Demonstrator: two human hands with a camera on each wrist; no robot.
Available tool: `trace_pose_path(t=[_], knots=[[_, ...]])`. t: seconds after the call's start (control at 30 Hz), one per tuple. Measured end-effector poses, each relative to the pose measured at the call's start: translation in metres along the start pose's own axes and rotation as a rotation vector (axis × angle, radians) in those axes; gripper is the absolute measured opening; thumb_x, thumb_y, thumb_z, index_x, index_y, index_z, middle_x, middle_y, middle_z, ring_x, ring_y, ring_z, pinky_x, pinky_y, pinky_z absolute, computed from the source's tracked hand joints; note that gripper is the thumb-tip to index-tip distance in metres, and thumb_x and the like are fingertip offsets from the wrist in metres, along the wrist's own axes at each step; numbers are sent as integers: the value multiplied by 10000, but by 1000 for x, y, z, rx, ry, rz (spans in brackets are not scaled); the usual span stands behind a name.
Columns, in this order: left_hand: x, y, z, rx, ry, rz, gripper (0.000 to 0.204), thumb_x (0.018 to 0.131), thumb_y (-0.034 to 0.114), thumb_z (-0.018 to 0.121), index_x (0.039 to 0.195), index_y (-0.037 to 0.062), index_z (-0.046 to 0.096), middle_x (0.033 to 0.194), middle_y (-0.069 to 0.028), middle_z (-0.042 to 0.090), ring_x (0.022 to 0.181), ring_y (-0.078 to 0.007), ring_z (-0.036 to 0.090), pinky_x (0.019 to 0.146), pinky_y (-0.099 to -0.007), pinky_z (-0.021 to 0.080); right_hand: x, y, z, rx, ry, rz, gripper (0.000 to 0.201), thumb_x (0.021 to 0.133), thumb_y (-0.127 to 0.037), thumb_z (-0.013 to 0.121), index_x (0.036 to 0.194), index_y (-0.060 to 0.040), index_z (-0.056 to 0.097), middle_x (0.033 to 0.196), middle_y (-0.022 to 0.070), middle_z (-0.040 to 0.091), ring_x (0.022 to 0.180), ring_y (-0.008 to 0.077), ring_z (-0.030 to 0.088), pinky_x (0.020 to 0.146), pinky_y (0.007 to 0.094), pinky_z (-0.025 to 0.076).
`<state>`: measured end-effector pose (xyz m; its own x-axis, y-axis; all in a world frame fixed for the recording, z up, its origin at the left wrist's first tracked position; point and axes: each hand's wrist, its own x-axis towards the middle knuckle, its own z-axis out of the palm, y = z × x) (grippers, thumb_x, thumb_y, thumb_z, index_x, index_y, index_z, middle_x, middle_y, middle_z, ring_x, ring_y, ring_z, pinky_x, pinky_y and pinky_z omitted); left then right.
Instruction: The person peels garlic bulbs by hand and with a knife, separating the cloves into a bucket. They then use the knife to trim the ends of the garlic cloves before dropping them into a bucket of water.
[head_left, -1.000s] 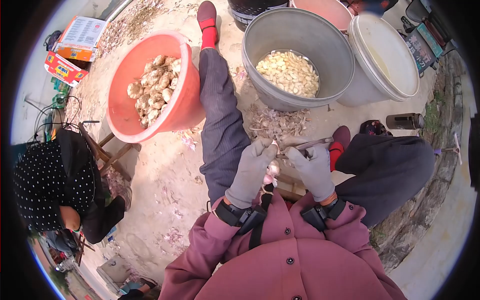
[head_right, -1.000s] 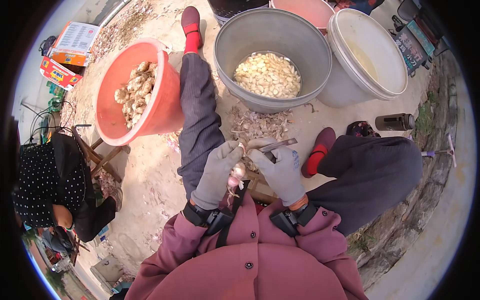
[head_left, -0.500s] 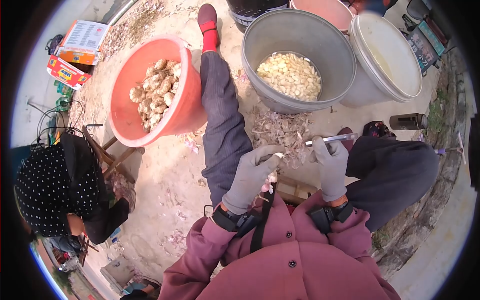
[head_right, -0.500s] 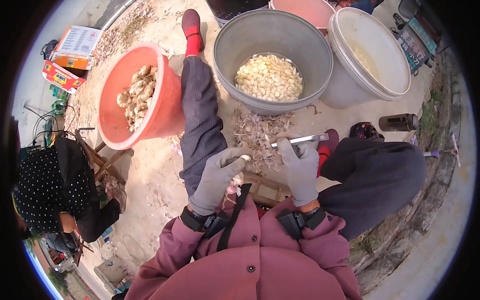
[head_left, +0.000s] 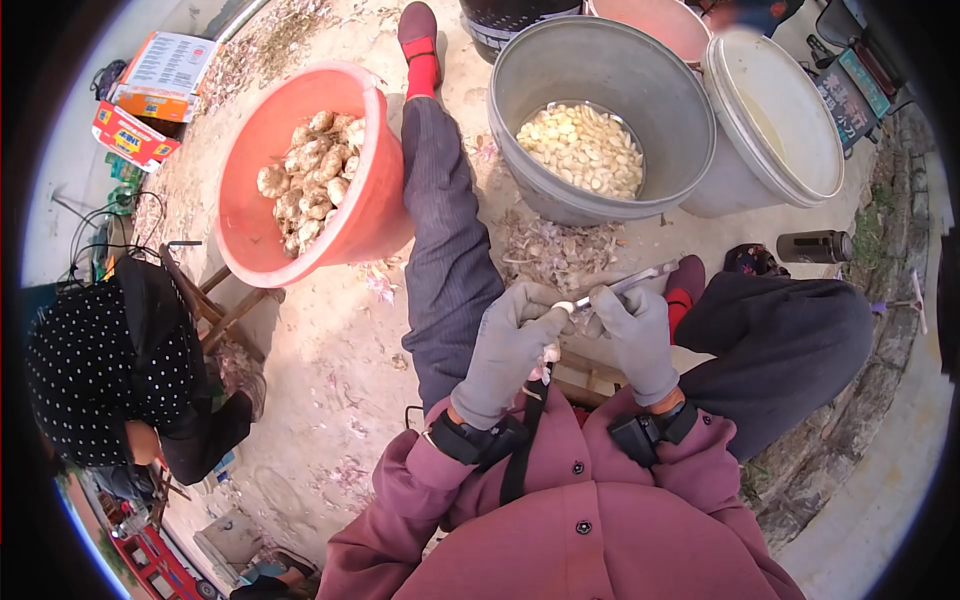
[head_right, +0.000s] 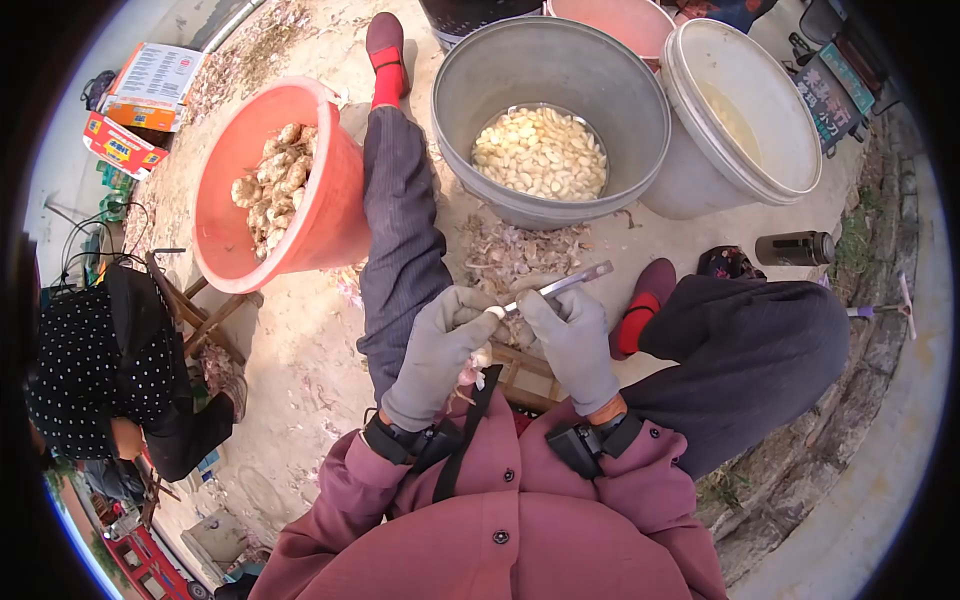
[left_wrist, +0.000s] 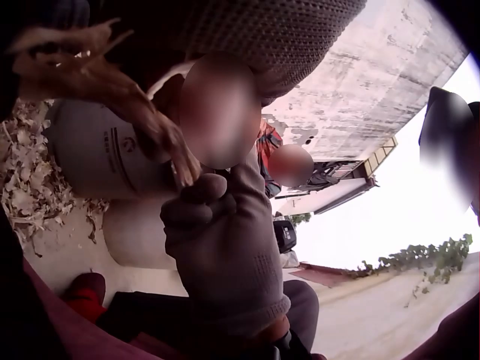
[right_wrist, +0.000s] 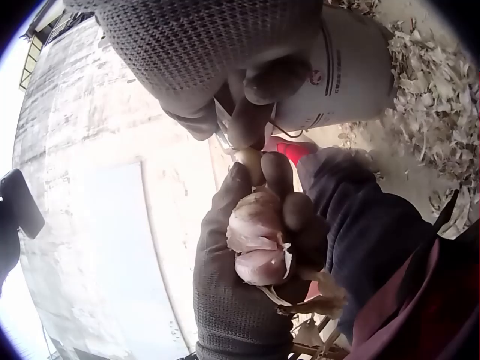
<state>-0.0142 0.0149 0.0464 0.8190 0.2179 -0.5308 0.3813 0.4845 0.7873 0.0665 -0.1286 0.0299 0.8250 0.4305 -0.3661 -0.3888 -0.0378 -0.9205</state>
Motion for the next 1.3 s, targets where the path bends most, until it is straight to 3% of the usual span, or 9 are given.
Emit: trace_pose_path(t=[0.23,0.43,0.53,0.6,0.7,0.83,0.97,1.1,1.3], knots=[[-1,6,-5,-39,-68,-86,119,938,87,585,1013,2,549,744,-11,603,515,-13,488,391,-168,358,0,-1,-7,-65,-19,39,169,950,-171,618,983,-8,649,725,-38,584,584,10,489,498,191,391],[0,7,-14,-173,-190,-50,209,954,83,578,1134,-19,548,764,-43,622,505,-19,494,394,-155,361,-4,-8,-9,276,-126,121,206,973,-213,591,913,-26,652,676,-54,553,541,-4,434,453,195,316],[1,3,-11,-168,-118,-51,236,958,103,584,1154,-24,553,768,-42,615,510,-16,486,414,-154,372,-5,-8,-7,281,-84,125,230,971,-237,597,890,-29,653,654,-57,545,537,-6,427,459,193,313],[0,4,-13,-161,-90,-65,246,959,107,585,1165,-24,552,777,-42,615,514,-16,491,428,-151,381,-1,-4,-8,65,128,51,219,959,-229,613,865,-36,652,647,-57,548,537,-4,433,465,190,319],[2,2,-11,-142,-56,-29,280,956,100,580,1201,-28,534,808,-49,621,519,-21,506,438,-146,388,-1,-9,-8,-17,198,-65,199,943,-213,631,878,-26,660,641,-63,544,539,-6,434,467,191,320],[3,6,0,-73,-26,-20,341,915,75,608,1227,-21,512,835,-44,621,525,-26,512,406,-164,377,-2,-4,0,-108,205,-30,168,929,-182,642,924,-17,669,647,-62,552,542,-8,437,465,195,331],[4,6,15,51,87,58,383,883,81,641,1233,-13,516,820,-32,608,515,-27,501,398,-176,376,-5,-8,0,-26,128,-32,143,929,-150,637,972,-18,673,649,-53,558,541,-8,440,463,190,332],[3,12,15,87,84,-11,360,894,84,634,1223,-18,531,783,-30,602,502,-26,492,398,-176,373,-8,-18,2,91,23,37,164,954,-147,601,1051,-21,642,664,-36,575,525,4,443,454,186,328],[10,4,5,-155,-84,-93,240,944,99,579,1150,-22,588,785,-25,625,500,-23,495,402,-172,369,-1,-6,-11,331,-107,124,198,966,-185,588,1043,-8,630,746,15,636,506,18,431,448,196,328]])
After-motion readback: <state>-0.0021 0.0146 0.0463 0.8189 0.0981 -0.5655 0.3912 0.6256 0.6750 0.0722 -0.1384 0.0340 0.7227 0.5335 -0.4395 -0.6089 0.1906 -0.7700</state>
